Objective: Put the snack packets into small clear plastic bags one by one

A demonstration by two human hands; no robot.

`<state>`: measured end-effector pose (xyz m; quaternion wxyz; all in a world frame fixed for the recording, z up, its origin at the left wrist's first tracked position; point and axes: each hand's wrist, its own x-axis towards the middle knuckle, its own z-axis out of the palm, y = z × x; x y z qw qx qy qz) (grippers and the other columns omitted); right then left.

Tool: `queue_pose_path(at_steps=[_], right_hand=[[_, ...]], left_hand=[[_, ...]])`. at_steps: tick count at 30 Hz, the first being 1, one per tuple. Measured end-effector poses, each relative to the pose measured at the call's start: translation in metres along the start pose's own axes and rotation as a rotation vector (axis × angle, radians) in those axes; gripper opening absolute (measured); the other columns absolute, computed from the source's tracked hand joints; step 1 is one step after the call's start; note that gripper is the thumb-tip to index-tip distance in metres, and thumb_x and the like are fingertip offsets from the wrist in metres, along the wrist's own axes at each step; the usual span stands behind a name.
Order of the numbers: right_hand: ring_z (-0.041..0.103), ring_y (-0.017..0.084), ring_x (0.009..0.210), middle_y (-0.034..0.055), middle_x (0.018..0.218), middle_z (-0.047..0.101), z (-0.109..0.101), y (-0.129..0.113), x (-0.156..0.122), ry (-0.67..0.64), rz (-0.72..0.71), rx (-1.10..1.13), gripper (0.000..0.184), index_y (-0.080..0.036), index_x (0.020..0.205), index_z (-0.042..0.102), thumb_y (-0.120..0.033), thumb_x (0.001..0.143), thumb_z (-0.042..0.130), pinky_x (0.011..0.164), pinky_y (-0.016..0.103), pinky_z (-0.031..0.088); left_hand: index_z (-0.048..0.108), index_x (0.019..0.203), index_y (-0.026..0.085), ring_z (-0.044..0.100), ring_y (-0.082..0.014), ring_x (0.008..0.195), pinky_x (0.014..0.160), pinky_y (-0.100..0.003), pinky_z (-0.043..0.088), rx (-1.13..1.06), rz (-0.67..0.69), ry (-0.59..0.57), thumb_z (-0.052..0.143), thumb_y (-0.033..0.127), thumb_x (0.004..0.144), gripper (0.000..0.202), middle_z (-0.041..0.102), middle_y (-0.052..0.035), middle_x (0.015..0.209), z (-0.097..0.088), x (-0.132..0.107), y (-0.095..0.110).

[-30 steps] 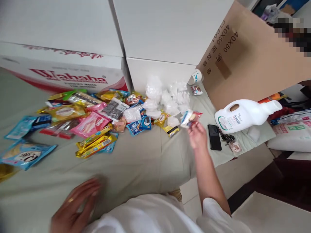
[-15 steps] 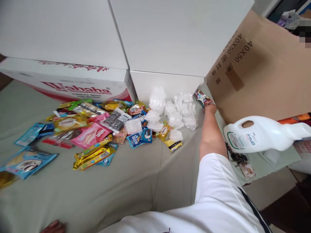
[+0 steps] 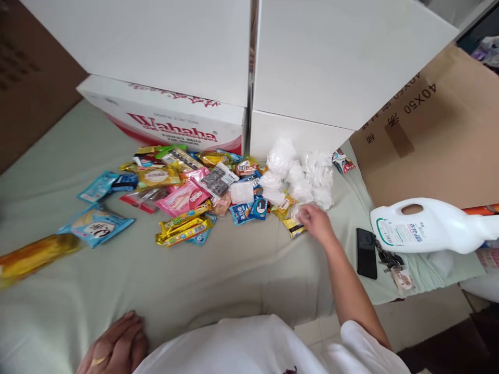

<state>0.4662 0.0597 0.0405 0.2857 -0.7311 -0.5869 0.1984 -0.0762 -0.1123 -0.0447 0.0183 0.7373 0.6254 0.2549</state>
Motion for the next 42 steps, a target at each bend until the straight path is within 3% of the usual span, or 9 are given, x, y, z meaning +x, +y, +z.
queue_pose_path(at_steps=[7, 13, 16, 20, 26, 29, 32, 37, 42], right_hand=[[0.064, 0.020, 0.077, 0.0047, 0.088, 0.073, 0.029, -0.039, -0.049, 0.298, 0.149, 0.261, 0.037, -0.019, 0.096, 0.074, -0.053, 0.087, 0.062, 0.075, 0.033, 0.051], [0.066, 0.022, 0.081, 0.0045, 0.088, 0.072, 0.101, -0.137, -0.110, -0.262, -0.170, 0.441, 0.024, -0.025, 0.094, 0.076, -0.041, 0.095, 0.058, 0.075, 0.033, 0.051], [0.065, 0.022, 0.084, 0.0055, 0.090, 0.070, 0.122, -0.158, -0.133, -0.362, -0.283, 0.417, 0.024, -0.026, 0.094, 0.074, -0.038, 0.098, 0.053, 0.078, 0.034, 0.050], [0.059, 0.020, 0.074, 0.0028, 0.083, 0.067, 0.125, -0.144, -0.139, -0.218, 0.006, 0.624, 0.024, -0.024, 0.094, 0.070, -0.046, 0.093, 0.061, 0.070, 0.031, 0.048], [0.048, 0.012, 0.061, -0.0002, 0.075, 0.063, 0.126, -0.138, -0.134, -0.285, 0.464, 1.230, 0.039, -0.022, 0.090, 0.072, -0.044, 0.062, 0.089, 0.054, 0.024, 0.041], [0.041, 0.010, 0.056, -0.0031, 0.068, 0.057, 0.124, -0.145, -0.131, -0.232, 0.510, 1.292, 0.040, -0.022, 0.086, 0.071, -0.042, 0.058, 0.092, 0.049, 0.022, 0.036], [0.036, 0.008, 0.054, -0.0043, 0.064, 0.052, 0.119, -0.152, -0.129, -0.220, 0.438, 1.183, 0.036, -0.021, 0.082, 0.070, -0.046, 0.065, 0.089, 0.047, 0.022, 0.030], [0.038, 0.009, 0.052, -0.0048, 0.062, 0.052, 0.115, -0.165, -0.129, -0.298, 0.329, 0.991, 0.037, -0.020, 0.087, 0.072, -0.053, 0.073, 0.082, 0.049, 0.024, 0.031], [0.039, 0.007, 0.052, -0.0030, 0.067, 0.057, 0.093, -0.162, -0.116, -0.434, 0.341, 0.975, 0.036, -0.019, 0.082, 0.070, -0.050, 0.072, 0.084, 0.049, 0.023, 0.029]], left_hand=[[0.070, 0.085, 0.023, 0.072, -0.0236, 0.087, 0.078, -0.036, 0.058, -0.378, -0.194, -0.116, 0.059, 0.035, 0.088, 0.017, 0.074, -0.0054, 0.090, -0.024, 0.049, 0.025], [0.062, 0.113, 0.021, 0.067, -0.0198, 0.085, 0.060, -0.027, 0.054, -1.103, -0.602, -0.536, 0.051, 0.063, 0.092, 0.049, 0.069, -0.0048, 0.093, -0.013, 0.117, 0.117], [0.060, 0.091, 0.019, 0.061, -0.0150, 0.072, 0.056, -0.024, 0.048, -1.334, -0.680, -0.556, 0.064, 0.067, 0.082, 0.049, 0.063, -0.0004, 0.079, 0.007, 0.133, 0.142], [0.055, 0.079, 0.018, 0.050, -0.0088, 0.057, 0.055, -0.021, 0.039, -1.473, -0.727, -0.517, 0.080, 0.059, 0.072, 0.048, 0.056, 0.0051, 0.061, 0.017, 0.132, 0.136], [0.061, 0.081, 0.017, 0.052, -0.0088, 0.062, 0.059, -0.023, 0.039, -1.621, -0.800, -0.505, 0.088, 0.046, 0.065, 0.043, 0.061, 0.0023, 0.073, 0.020, 0.129, 0.116], [0.062, 0.081, 0.019, 0.053, -0.0115, 0.070, 0.066, -0.025, 0.043, -1.456, -0.794, -0.228, 0.084, 0.042, 0.066, 0.036, 0.064, 0.0000, 0.084, 0.018, 0.132, 0.107], [0.061, 0.084, 0.021, 0.054, -0.0154, 0.079, 0.074, -0.029, 0.044, -1.215, -0.564, 0.003, 0.069, 0.044, 0.084, 0.024, 0.062, -0.0015, 0.087, 0.002, 0.137, 0.109], [0.069, 0.103, 0.022, 0.059, -0.0256, 0.102, 0.093, -0.038, 0.044, -0.988, -0.076, -0.254, 0.076, 0.050, 0.080, 0.037, 0.067, -0.0086, 0.106, -0.016, 0.144, 0.144], [0.068, 0.083, 0.020, 0.058, -0.0167, 0.077, 0.077, -0.031, 0.046, -1.340, -0.464, -0.370, 0.078, 0.052, 0.079, 0.034, 0.064, -0.0014, 0.080, 0.002, 0.151, 0.143]])
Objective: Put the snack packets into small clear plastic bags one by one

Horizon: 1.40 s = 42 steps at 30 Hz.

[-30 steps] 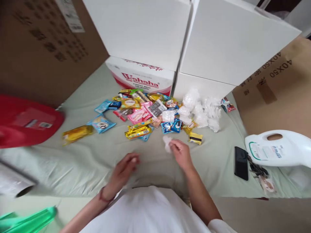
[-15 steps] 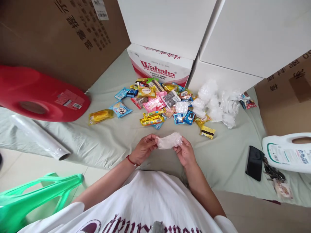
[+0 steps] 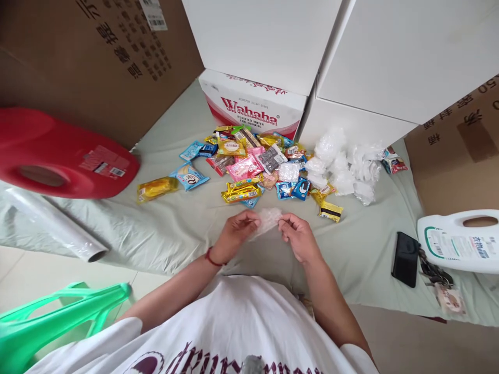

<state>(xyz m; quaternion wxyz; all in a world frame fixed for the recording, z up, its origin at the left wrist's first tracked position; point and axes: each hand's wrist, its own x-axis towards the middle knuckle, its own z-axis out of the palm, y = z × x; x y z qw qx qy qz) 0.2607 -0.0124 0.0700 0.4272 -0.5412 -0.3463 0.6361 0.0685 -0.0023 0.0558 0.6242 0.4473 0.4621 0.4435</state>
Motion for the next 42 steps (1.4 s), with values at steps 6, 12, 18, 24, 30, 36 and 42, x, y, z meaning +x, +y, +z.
queue_pose_path(at_steps=[6, 12, 18, 24, 30, 36, 42], right_hand=[[0.029, 0.005, 0.051, -0.0060, 0.062, 0.047, -0.032, -0.011, 0.010, -0.093, 0.176, 0.174, 0.039, -0.018, 0.080, 0.066, -0.043, 0.063, 0.092, 0.046, 0.019, 0.022], [0.044, 0.010, 0.059, -0.0046, 0.067, 0.051, -0.017, 0.012, 0.021, -0.004, 0.087, 0.165, 0.044, -0.021, 0.079, 0.061, -0.053, 0.066, 0.089, 0.052, 0.021, 0.036], [0.044, 0.011, 0.062, -0.0035, 0.069, 0.049, -0.004, 0.016, 0.013, -0.041, -0.042, 0.115, 0.038, -0.021, 0.077, 0.061, -0.053, 0.077, 0.081, 0.055, 0.024, 0.037], [0.051, 0.014, 0.071, -0.0005, 0.080, 0.055, 0.007, 0.006, -0.005, -0.156, -0.391, -0.440, 0.023, -0.022, 0.088, 0.062, -0.042, 0.099, 0.058, 0.066, 0.028, 0.041], [0.054, 0.016, 0.075, 0.0007, 0.084, 0.058, -0.003, 0.015, -0.021, 0.125, -0.505, -0.578, 0.021, -0.023, 0.091, 0.061, -0.040, 0.101, 0.054, 0.070, 0.029, 0.044], [0.058, 0.025, 0.110, 0.0095, 0.123, 0.062, -0.009, 0.012, -0.021, 0.129, -0.396, -0.446, 0.043, -0.026, 0.124, 0.060, -0.056, 0.093, 0.062, 0.091, 0.037, 0.051], [0.061, 0.023, 0.089, 0.0050, 0.091, 0.070, 0.010, -0.007, 0.015, 0.053, -0.389, -0.459, 0.025, -0.025, 0.094, 0.072, -0.049, 0.086, 0.071, 0.085, 0.038, 0.050]], left_hand=[[0.059, 0.074, 0.018, 0.043, -0.0069, 0.055, 0.052, -0.021, 0.035, -0.383, -0.231, 0.069, 0.087, 0.053, 0.067, 0.045, 0.050, 0.0067, 0.062, -0.017, 0.009, -0.004], [0.059, 0.079, 0.020, 0.046, -0.0080, 0.053, 0.051, -0.022, 0.039, -0.339, -0.147, 0.091, 0.082, 0.055, 0.072, 0.042, 0.049, 0.0072, 0.062, -0.012, 0.010, -0.011], [0.057, 0.091, 0.022, 0.055, -0.0097, 0.058, 0.053, -0.022, 0.039, -0.117, -0.051, 0.406, 0.079, 0.059, 0.073, 0.046, 0.057, 0.0048, 0.074, -0.022, 0.007, -0.007], [0.065, 0.080, 0.018, 0.057, -0.0139, 0.065, 0.048, -0.022, 0.040, -0.038, -0.221, 0.006, 0.067, 0.068, 0.078, 0.050, 0.061, -0.0014, 0.075, 0.002, 0.001, 0.020], [0.061, 0.074, 0.019, 0.059, -0.0141, 0.074, 0.059, -0.023, 0.050, -0.219, -0.219, 0.219, 0.079, 0.051, 0.071, 0.037, 0.059, 0.0009, 0.075, 0.001, 0.006, 0.014], [0.071, 0.077, 0.021, 0.062, -0.0214, 0.096, 0.083, -0.033, 0.055, 0.009, 0.092, 0.178, 0.078, 0.042, 0.079, 0.022, 0.068, -0.0072, 0.099, -0.001, -0.011, 0.009], [0.072, 0.079, 0.023, 0.065, -0.0248, 0.101, 0.092, -0.037, 0.052, -0.043, 0.064, 0.138, 0.078, 0.040, 0.080, 0.018, 0.071, -0.0089, 0.101, 0.002, -0.018, 0.000]])
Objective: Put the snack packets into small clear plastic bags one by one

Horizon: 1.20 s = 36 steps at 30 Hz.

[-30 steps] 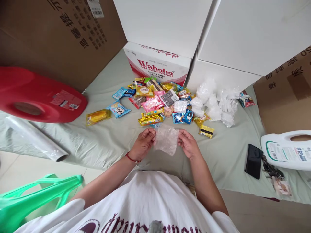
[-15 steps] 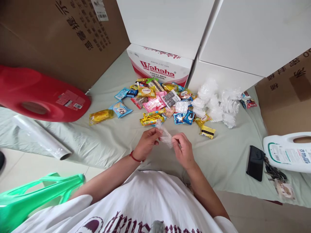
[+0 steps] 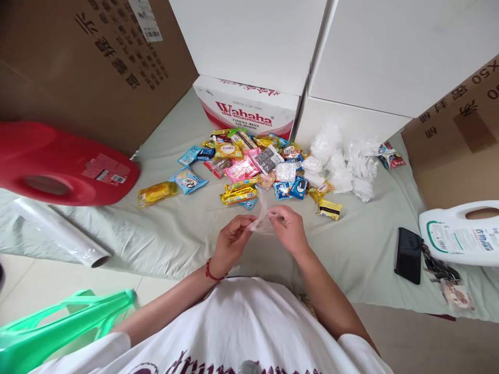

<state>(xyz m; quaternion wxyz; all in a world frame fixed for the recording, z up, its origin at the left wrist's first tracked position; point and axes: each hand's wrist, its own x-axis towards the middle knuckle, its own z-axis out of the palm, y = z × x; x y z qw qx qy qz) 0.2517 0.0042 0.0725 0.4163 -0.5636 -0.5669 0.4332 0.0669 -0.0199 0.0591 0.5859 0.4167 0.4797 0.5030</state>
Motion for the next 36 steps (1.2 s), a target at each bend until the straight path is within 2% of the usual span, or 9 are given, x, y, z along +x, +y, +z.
queue_pose_path(at_steps=[6, 10, 16, 19, 22, 24, 28, 32, 36], right_hand=[[0.050, 0.014, 0.066, -0.0014, 0.076, 0.061, 0.013, 0.018, 0.004, 0.199, 0.330, 0.496, 0.041, -0.022, 0.085, 0.068, -0.054, 0.067, 0.085, 0.060, 0.027, 0.041], [0.050, 0.014, 0.068, -0.0021, 0.073, 0.061, 0.016, 0.021, -0.006, 0.104, 0.274, 0.396, 0.037, -0.022, 0.083, 0.070, -0.054, 0.071, 0.083, 0.067, 0.027, 0.043], [0.057, 0.016, 0.078, 0.0007, 0.085, 0.066, 0.005, 0.029, -0.021, 0.185, 0.282, 0.447, 0.035, -0.023, 0.090, 0.071, -0.051, 0.074, 0.084, 0.067, 0.027, 0.047], [0.055, 0.015, 0.070, 0.0004, 0.081, 0.064, -0.005, 0.041, -0.038, 0.270, 0.414, 0.509, 0.038, -0.023, 0.087, 0.068, -0.055, 0.072, 0.084, 0.057, 0.025, 0.044], [0.051, 0.016, 0.061, 0.0012, 0.073, 0.061, -0.025, 0.049, -0.062, 0.110, 0.524, 0.288, 0.039, -0.023, 0.081, 0.067, -0.059, 0.075, 0.080, 0.051, 0.027, 0.039], [0.052, 0.018, 0.063, 0.0028, 0.075, 0.062, -0.042, 0.044, -0.074, 0.103, 0.431, -0.010, 0.035, -0.022, 0.085, 0.070, -0.056, 0.080, 0.076, 0.055, 0.030, 0.041], [0.055, 0.020, 0.075, 0.0051, 0.088, 0.062, -0.056, 0.012, -0.078, 0.421, -0.046, -0.455, 0.015, -0.025, 0.096, 0.070, -0.039, 0.094, 0.065, 0.071, 0.034, 0.046], [0.061, 0.023, 0.090, 0.0078, 0.098, 0.066, -0.016, -0.011, -0.056, 0.016, -0.360, -0.469, 0.013, -0.029, 0.106, 0.071, -0.033, 0.098, 0.062, 0.081, 0.037, 0.051], [0.062, 0.026, 0.102, 0.0104, 0.108, 0.068, 0.031, 0.001, -0.028, -0.238, -0.387, -0.443, 0.019, -0.028, 0.111, 0.072, -0.034, 0.099, 0.058, 0.087, 0.040, 0.051]], left_hand=[[0.068, 0.087, 0.021, 0.063, -0.0273, 0.112, 0.086, -0.041, 0.057, -0.398, -0.325, 0.206, 0.084, 0.035, 0.065, 0.031, 0.069, -0.0057, 0.112, -0.025, -0.003, -0.014], [0.066, 0.110, 0.025, 0.062, -0.0251, 0.117, 0.077, -0.031, 0.054, -0.363, -0.271, 0.245, 0.080, 0.046, 0.073, 0.044, 0.068, -0.0057, 0.123, -0.031, 0.003, -0.008], [0.066, 0.075, 0.018, 0.054, -0.0114, 0.064, 0.059, -0.023, 0.043, -0.157, -0.318, 0.260, 0.085, 0.039, 0.069, 0.029, 0.061, 0.0035, 0.067, -0.037, 0.033, -0.013], [0.064, 0.081, 0.021, 0.058, -0.0118, 0.066, 0.062, -0.024, 0.049, -0.328, -0.327, 0.335, 0.081, 0.039, 0.073, 0.026, 0.065, 0.0035, 0.074, -0.044, 0.037, -0.021], [0.068, 0.093, 0.021, 0.067, -0.0163, 0.078, 0.068, -0.028, 0.055, -0.440, -0.375, 0.302, 0.078, 0.040, 0.077, 0.027, 0.073, -0.0022, 0.089, -0.050, 0.033, -0.023], [0.071, 0.105, 0.020, 0.071, -0.0203, 0.092, 0.076, -0.032, 0.058, -0.482, -0.412, 0.217, 0.075, 0.041, 0.080, 0.033, 0.075, -0.0071, 0.105, -0.051, 0.029, -0.021], [0.068, 0.127, 0.023, 0.070, -0.0265, 0.108, 0.087, -0.040, 0.059, -0.546, -0.443, 0.039, 0.070, 0.044, 0.086, 0.046, 0.069, -0.0103, 0.131, -0.048, 0.026, -0.014], [0.066, 0.132, 0.026, 0.070, -0.0292, 0.110, 0.087, -0.043, 0.059, -0.531, -0.441, -0.046, 0.069, 0.047, 0.088, 0.049, 0.065, -0.0096, 0.140, -0.037, 0.023, -0.008], [0.066, 0.133, 0.026, 0.071, -0.0284, 0.108, 0.079, -0.038, 0.059, -0.525, -0.425, -0.084, 0.068, 0.049, 0.089, 0.050, 0.065, -0.0098, 0.139, -0.030, 0.018, -0.004]])
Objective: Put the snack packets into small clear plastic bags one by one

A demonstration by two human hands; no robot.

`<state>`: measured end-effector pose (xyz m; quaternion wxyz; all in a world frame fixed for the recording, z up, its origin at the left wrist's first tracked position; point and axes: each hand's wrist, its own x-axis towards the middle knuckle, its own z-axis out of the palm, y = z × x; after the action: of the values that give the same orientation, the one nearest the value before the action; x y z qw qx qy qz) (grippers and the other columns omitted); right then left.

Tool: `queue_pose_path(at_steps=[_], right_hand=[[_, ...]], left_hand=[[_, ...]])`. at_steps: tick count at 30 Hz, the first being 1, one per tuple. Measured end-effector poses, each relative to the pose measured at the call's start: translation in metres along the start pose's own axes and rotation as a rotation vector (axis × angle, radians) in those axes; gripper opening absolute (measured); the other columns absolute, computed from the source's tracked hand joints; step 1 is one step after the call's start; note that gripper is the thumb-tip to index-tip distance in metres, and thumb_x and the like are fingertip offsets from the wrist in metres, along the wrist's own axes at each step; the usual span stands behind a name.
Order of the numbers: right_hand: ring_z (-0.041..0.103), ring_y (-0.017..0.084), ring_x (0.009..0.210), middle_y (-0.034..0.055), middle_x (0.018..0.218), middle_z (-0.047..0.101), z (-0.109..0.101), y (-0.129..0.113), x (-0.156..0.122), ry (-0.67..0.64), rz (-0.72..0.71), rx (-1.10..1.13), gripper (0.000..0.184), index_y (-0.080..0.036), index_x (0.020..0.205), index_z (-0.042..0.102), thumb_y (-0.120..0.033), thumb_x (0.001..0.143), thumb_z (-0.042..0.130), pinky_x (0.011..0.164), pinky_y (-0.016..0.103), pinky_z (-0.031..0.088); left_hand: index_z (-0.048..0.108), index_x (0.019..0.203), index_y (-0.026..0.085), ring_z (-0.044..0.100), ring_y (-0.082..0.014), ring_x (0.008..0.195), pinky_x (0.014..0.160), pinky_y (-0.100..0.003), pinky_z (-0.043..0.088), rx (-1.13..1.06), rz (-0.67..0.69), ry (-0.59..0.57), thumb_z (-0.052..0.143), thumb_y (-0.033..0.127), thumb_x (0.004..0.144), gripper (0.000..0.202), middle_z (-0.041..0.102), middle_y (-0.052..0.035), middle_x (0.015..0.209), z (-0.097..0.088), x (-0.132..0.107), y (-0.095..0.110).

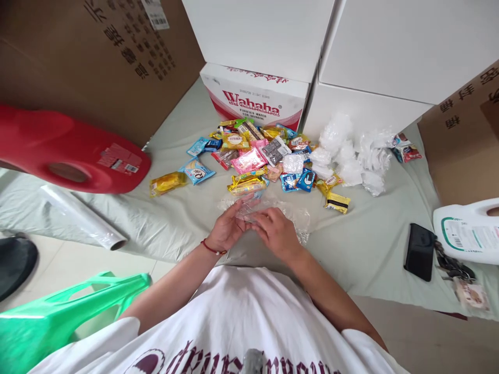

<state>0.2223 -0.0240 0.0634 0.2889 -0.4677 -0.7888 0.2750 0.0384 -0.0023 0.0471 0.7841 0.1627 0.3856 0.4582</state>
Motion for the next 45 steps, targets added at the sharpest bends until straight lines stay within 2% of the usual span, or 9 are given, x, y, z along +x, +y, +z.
queue_pose_path(at_steps=[5, 12, 18, 21, 25, 29, 33, 39, 45], right_hand=[[0.062, 0.020, 0.083, 0.0055, 0.089, 0.065, 0.015, 0.012, 0.008, -0.027, 0.108, 0.181, 0.018, -0.026, 0.096, 0.071, -0.034, 0.100, 0.055, 0.076, 0.033, 0.048], [0.057, 0.017, 0.071, 0.0030, 0.083, 0.065, -0.009, 0.001, -0.009, -0.202, 0.111, 0.358, 0.021, -0.025, 0.093, 0.074, -0.039, 0.098, 0.059, 0.069, 0.030, 0.042], [0.050, 0.015, 0.068, 0.0021, 0.093, 0.066, -0.043, 0.022, 0.008, 0.221, 0.360, 0.400, 0.026, -0.025, 0.103, 0.075, -0.047, 0.091, 0.068, 0.066, 0.029, 0.041], [0.052, 0.013, 0.067, 0.0043, 0.112, 0.067, -0.034, 0.031, 0.024, 0.088, 0.440, 0.568, 0.043, -0.026, 0.120, 0.071, -0.050, 0.084, 0.074, 0.062, 0.027, 0.042], [0.051, 0.012, 0.063, 0.0022, 0.095, 0.068, -0.007, 0.033, 0.041, 0.004, 0.528, 0.808, 0.045, -0.024, 0.112, 0.072, -0.054, 0.078, 0.078, 0.054, 0.024, 0.037], [0.055, 0.014, 0.067, 0.0007, 0.080, 0.067, 0.001, 0.032, 0.055, 0.011, 0.395, 0.774, 0.031, -0.021, 0.091, 0.074, -0.049, 0.079, 0.078, 0.061, 0.026, 0.041], [0.061, 0.018, 0.079, 0.0031, 0.088, 0.071, -0.009, 0.031, 0.064, -0.002, 0.257, 0.580, 0.024, -0.021, 0.091, 0.074, -0.045, 0.087, 0.071, 0.071, 0.029, 0.046], [0.061, 0.018, 0.079, 0.0039, 0.087, 0.068, -0.021, 0.021, 0.070, -0.051, 0.003, 0.262, 0.017, -0.021, 0.093, 0.072, -0.033, 0.097, 0.060, 0.072, 0.030, 0.047], [0.063, 0.019, 0.087, 0.0068, 0.095, 0.067, -0.023, 0.009, 0.069, -0.126, -0.172, 0.062, 0.018, -0.021, 0.102, 0.071, -0.023, 0.102, 0.052, 0.078, 0.031, 0.049]], left_hand=[[0.065, 0.133, 0.026, 0.067, -0.0294, 0.117, 0.084, -0.040, 0.060, -0.047, -0.021, 0.002, 0.065, 0.050, 0.091, 0.048, 0.063, -0.0089, 0.143, -0.006, 0.000, 0.002], [0.062, 0.136, 0.028, 0.054, -0.0330, 0.137, 0.095, -0.048, 0.058, -0.155, -0.015, -0.063, 0.065, 0.041, 0.091, 0.047, 0.052, -0.0047, 0.155, -0.015, 0.002, 0.005], [0.063, 0.136, 0.030, 0.043, -0.0374, 0.146, 0.102, -0.054, 0.055, -0.097, 0.024, -0.133, 0.070, 0.045, 0.088, 0.051, 0.044, -0.0042, 0.161, -0.011, -0.011, 0.007], [0.065, 0.134, 0.028, 0.042, -0.0392, 0.146, 0.104, -0.055, 0.053, -0.078, 0.051, -0.162, 0.073, 0.046, 0.086, 0.052, 0.044, -0.0064, 0.161, -0.009, -0.014, 0.005], [0.066, 0.133, 0.028, 0.040, -0.0389, 0.148, 0.107, -0.054, 0.051, -0.043, 0.080, -0.171, 0.071, 0.047, 0.088, 0.049, 0.042, -0.0060, 0.162, -0.015, -0.015, 0.000], [0.064, 0.137, 0.025, 0.040, -0.0389, 0.147, 0.107, -0.051, 0.050, 0.003, 0.101, -0.161, 0.071, 0.045, 0.087, 0.054, 0.043, -0.0078, 0.162, -0.028, -0.021, -0.002], [0.070, 0.129, 0.019, 0.057, -0.0348, 0.130, 0.102, -0.048, 0.052, -0.040, 0.094, -0.089, 0.068, 0.057, 0.086, 0.057, 0.065, -0.0128, 0.138, -0.040, -0.022, 0.005], [0.078, 0.100, 0.009, 0.066, -0.0181, 0.078, 0.065, -0.026, 0.053, 0.085, -0.147, -0.030, 0.052, 0.081, 0.083, 0.079, 0.075, -0.0130, 0.091, -0.047, 0.004, 0.033], [0.076, 0.081, 0.009, 0.051, -0.0087, 0.052, 0.042, -0.019, 0.029, 0.187, -0.375, -0.204, 0.074, 0.060, 0.077, 0.051, 0.068, -0.0087, 0.071, -0.030, 0.019, 0.049]])
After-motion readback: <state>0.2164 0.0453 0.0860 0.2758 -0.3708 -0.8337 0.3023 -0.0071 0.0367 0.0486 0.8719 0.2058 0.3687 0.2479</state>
